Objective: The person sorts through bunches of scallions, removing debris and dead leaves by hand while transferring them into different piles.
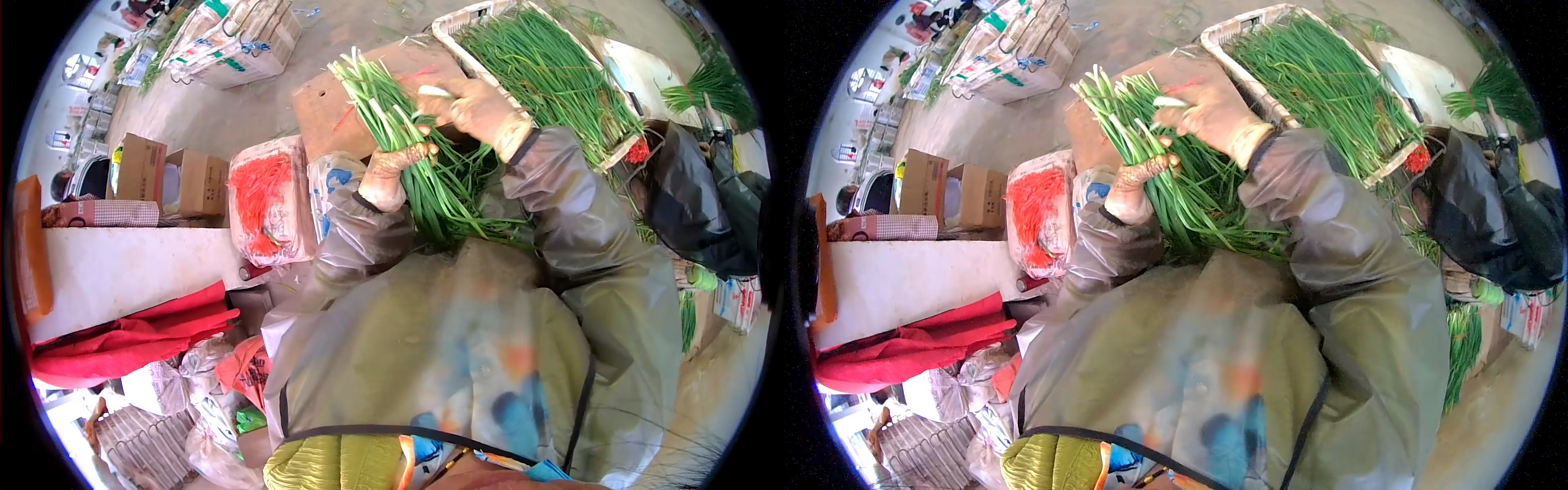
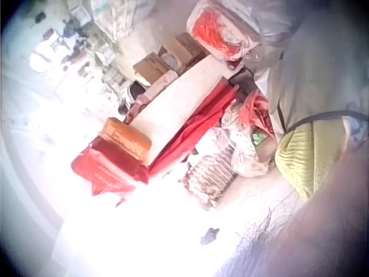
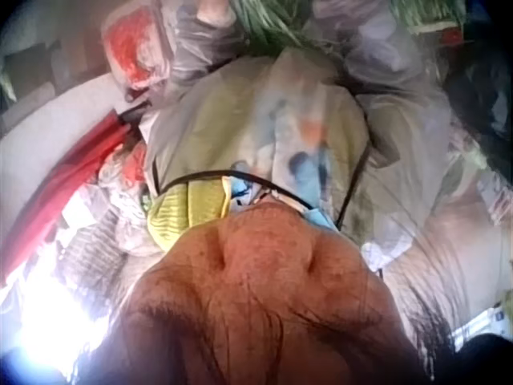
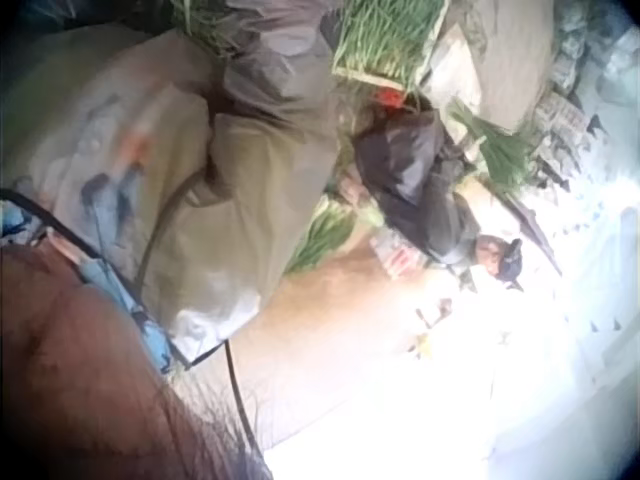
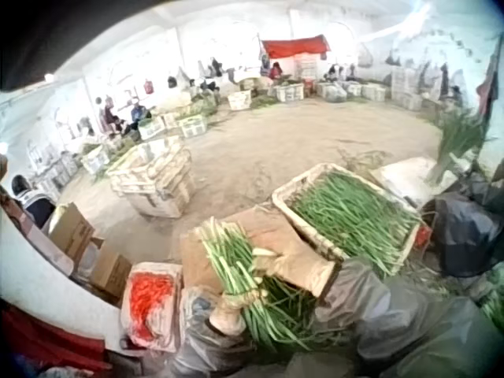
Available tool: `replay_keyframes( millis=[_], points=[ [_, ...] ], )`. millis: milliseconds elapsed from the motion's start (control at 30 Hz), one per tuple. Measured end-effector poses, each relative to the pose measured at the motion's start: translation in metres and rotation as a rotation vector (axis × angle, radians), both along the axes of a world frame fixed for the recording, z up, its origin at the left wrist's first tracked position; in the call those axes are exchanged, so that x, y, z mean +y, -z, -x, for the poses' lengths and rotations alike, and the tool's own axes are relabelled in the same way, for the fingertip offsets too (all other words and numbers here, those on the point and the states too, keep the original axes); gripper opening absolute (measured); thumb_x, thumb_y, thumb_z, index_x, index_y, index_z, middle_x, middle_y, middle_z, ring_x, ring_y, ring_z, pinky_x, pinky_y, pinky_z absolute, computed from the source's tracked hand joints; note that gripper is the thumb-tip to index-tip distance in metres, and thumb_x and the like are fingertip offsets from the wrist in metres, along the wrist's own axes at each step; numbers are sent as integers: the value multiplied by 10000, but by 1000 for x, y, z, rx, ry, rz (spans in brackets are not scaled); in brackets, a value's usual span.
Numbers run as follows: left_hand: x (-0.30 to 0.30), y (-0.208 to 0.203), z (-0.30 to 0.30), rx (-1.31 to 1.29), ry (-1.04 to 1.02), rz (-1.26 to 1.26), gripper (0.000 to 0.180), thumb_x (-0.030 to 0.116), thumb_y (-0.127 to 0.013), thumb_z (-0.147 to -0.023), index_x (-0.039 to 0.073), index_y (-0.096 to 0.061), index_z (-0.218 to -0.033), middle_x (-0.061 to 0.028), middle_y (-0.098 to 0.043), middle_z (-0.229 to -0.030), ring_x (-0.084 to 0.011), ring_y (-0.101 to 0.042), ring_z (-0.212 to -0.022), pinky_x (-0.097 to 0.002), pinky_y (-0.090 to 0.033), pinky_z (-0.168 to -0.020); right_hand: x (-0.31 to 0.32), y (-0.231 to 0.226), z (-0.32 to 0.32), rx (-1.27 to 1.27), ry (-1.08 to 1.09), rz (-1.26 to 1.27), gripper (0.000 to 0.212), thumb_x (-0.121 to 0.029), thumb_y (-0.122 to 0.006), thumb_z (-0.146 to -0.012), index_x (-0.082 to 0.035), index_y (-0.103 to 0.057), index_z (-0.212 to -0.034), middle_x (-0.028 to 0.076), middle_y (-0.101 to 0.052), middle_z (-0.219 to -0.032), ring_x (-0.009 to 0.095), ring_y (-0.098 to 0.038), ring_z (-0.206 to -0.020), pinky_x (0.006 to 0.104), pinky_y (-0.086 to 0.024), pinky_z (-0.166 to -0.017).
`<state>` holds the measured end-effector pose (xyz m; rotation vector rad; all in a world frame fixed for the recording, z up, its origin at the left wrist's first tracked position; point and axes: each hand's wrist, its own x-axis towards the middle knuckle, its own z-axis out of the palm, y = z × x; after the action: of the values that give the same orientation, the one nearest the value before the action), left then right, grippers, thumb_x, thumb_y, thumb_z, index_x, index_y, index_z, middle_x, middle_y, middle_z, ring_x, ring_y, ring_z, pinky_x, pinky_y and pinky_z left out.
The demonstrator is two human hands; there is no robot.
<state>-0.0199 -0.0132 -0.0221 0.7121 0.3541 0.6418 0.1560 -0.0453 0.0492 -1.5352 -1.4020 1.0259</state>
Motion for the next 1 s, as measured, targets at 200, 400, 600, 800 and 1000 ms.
replay_keyframes(
  millis=[200, 400, 600, 800, 1000],
  points=[
    [-3, -2, -4, 46, -35, 63, 204, 64, -635, -757, -2, -572, -940, -94, -619, -815, -183, -591, -692, -295, -493, -662, 10, 13, -1, -107, 31, -71, 424, -221, -673, -781, -42, -540, -1142, 37, -613, -862, 120, -567, -784, 255, -457, -743],
    [20, 18, 26, -49, -211, 84, 216, 29, -635, -744, 19, -573, -951, -135, -628, -880, -229, -614, -801, -334, -510, -732, 3, -14, -67, 481, 292, -138, 229, -234, -693, -769, -96, -614, -934, -65, -484, -635, 5, -381, -476, 167, -235, -392],
    [19, 15, 32, -113, -140, 106, 296, 24, -641, -719, 23, -566, -1005, -142, -612, -957, -243, -587, -893, -337, -489, -791, -1, -32, -111, 241, 440, -148, 406, -275, -740, -717, -35, -587, -1006, -51, -459, -590, 26, -380, -460, 186, -249, -380],
    [22, 17, 35, -52, -157, 186, 297, -39, -594, -725, -17, -521, -1012, -190, -559, -1050, -302, -558, -964, -361, -492, -800, -10, -41, -140, 172, 375, -223, 303, -187, -593, -827, -50, -554, -1094, -28, -515, -692, 76, -485, -609, 218, -398, -536],
    [30, 18, 35, -160, -118, 314, 242, -57, -563, -775, -8, -510, -1006, -148, -537, -1037, -286, -546, -971, -380, -485, -826, -33, -13, -125, 168, 248, -175, 316, -305, -678, -776, -99, -590, -998, -25, -490, -633, 16, -407, -513, 148, -321, -434]
  ],
)
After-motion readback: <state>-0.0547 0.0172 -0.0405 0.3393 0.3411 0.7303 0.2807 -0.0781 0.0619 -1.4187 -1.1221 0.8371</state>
